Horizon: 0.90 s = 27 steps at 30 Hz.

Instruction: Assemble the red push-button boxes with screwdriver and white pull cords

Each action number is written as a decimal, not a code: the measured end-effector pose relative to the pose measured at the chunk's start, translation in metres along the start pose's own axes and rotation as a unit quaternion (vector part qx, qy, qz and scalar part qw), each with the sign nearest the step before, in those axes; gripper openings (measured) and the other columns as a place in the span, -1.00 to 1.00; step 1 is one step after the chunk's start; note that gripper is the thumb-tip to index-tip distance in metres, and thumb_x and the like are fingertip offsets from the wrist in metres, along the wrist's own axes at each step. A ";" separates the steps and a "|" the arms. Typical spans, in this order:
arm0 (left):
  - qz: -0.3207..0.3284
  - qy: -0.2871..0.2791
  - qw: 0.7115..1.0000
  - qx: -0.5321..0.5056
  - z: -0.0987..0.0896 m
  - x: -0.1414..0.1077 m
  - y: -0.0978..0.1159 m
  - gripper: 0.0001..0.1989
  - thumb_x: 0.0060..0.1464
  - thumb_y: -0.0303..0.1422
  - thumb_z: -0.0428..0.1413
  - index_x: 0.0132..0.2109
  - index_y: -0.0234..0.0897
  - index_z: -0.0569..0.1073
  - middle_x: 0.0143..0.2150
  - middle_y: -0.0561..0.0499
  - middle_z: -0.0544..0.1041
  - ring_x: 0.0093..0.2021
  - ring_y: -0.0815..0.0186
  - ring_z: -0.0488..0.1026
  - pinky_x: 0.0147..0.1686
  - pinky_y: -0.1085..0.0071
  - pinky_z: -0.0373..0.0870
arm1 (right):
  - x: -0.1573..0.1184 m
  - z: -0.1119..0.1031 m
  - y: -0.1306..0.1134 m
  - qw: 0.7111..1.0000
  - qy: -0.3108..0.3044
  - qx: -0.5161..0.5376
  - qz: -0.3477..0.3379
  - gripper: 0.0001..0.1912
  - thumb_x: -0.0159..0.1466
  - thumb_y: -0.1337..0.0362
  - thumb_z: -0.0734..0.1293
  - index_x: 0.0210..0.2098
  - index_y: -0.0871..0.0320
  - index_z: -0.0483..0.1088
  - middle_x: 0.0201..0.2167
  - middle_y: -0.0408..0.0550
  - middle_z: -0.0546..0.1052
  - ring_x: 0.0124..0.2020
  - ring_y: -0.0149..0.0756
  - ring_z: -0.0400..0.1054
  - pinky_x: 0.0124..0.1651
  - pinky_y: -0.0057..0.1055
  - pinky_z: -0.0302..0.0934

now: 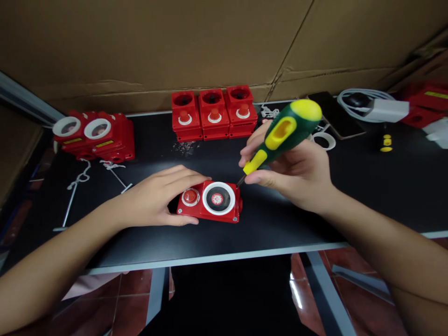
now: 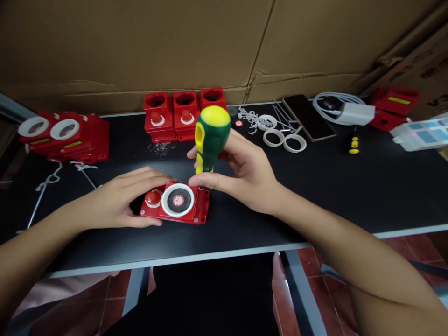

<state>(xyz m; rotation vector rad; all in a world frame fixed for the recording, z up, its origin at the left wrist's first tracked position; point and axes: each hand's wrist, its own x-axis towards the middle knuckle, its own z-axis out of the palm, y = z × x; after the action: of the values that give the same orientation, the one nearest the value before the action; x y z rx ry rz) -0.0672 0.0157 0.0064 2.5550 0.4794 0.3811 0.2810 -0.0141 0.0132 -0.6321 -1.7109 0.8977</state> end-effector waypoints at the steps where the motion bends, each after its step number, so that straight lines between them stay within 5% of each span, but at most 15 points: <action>1: 0.001 0.001 1.000 -0.001 0.000 0.000 0.000 -0.26 0.54 0.06 0.44 0.62 -0.15 0.47 0.39 -0.29 0.72 0.32 -0.08 0.72 0.43 0.05 0.63 | -0.001 0.000 0.000 1.000 0.005 0.003 -0.001 -0.55 0.24 0.09 0.88 0.02 0.00 0.77 -0.05 -0.06 0.79 -0.11 -0.13 0.73 0.04 -0.12 0.77; 9: 0.003 0.006 1.000 -0.002 -0.001 0.001 0.002 -0.26 0.53 0.05 0.45 0.61 -0.15 0.47 0.38 -0.28 0.73 0.29 -0.06 0.73 0.42 0.06 0.64 | 0.000 0.006 -0.009 0.999 0.030 0.036 0.024 -0.50 0.14 0.18 0.92 -0.03 0.02 0.77 -0.17 -0.14 0.80 -0.18 -0.14 0.78 0.01 -0.16 0.78; 15: -0.004 0.004 1.000 -0.004 -0.002 0.001 0.002 -0.24 0.52 0.06 0.46 0.62 -0.15 0.48 0.37 -0.29 0.74 0.29 -0.08 0.73 0.40 0.04 0.67 | 0.000 0.005 -0.017 0.997 0.001 0.050 0.054 -0.74 0.44 0.20 0.75 0.07 0.03 0.80 -0.04 -0.05 0.86 -0.04 -0.11 0.83 0.10 -0.17 0.78; 22: 0.014 0.007 1.000 0.009 -0.001 0.001 0.001 -0.25 0.57 0.10 0.39 0.63 -0.16 0.44 0.39 -0.31 0.72 0.34 -0.09 0.72 0.42 0.03 0.67 | 0.001 0.002 -0.016 0.995 -0.046 0.064 0.066 -0.66 0.56 0.11 0.65 0.28 -0.01 0.75 0.02 -0.01 0.83 0.05 -0.10 0.78 0.22 -0.12 0.73; 27: 0.006 0.000 1.000 0.007 -0.002 0.000 0.001 -0.26 0.56 0.08 0.41 0.62 -0.15 0.45 0.39 -0.29 0.72 0.33 -0.08 0.72 0.42 0.04 0.66 | 0.004 -0.003 -0.008 0.999 0.008 -0.029 -0.015 -0.72 0.35 0.06 0.81 -0.01 -0.08 0.85 -0.03 -0.02 0.82 0.07 -0.01 0.73 0.24 0.00 0.74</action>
<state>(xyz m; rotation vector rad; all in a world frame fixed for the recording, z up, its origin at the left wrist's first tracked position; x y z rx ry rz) -0.0672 0.0159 0.0087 2.5731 0.4702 0.3834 0.2829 -0.0147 0.0221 -0.6491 -1.7318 0.8233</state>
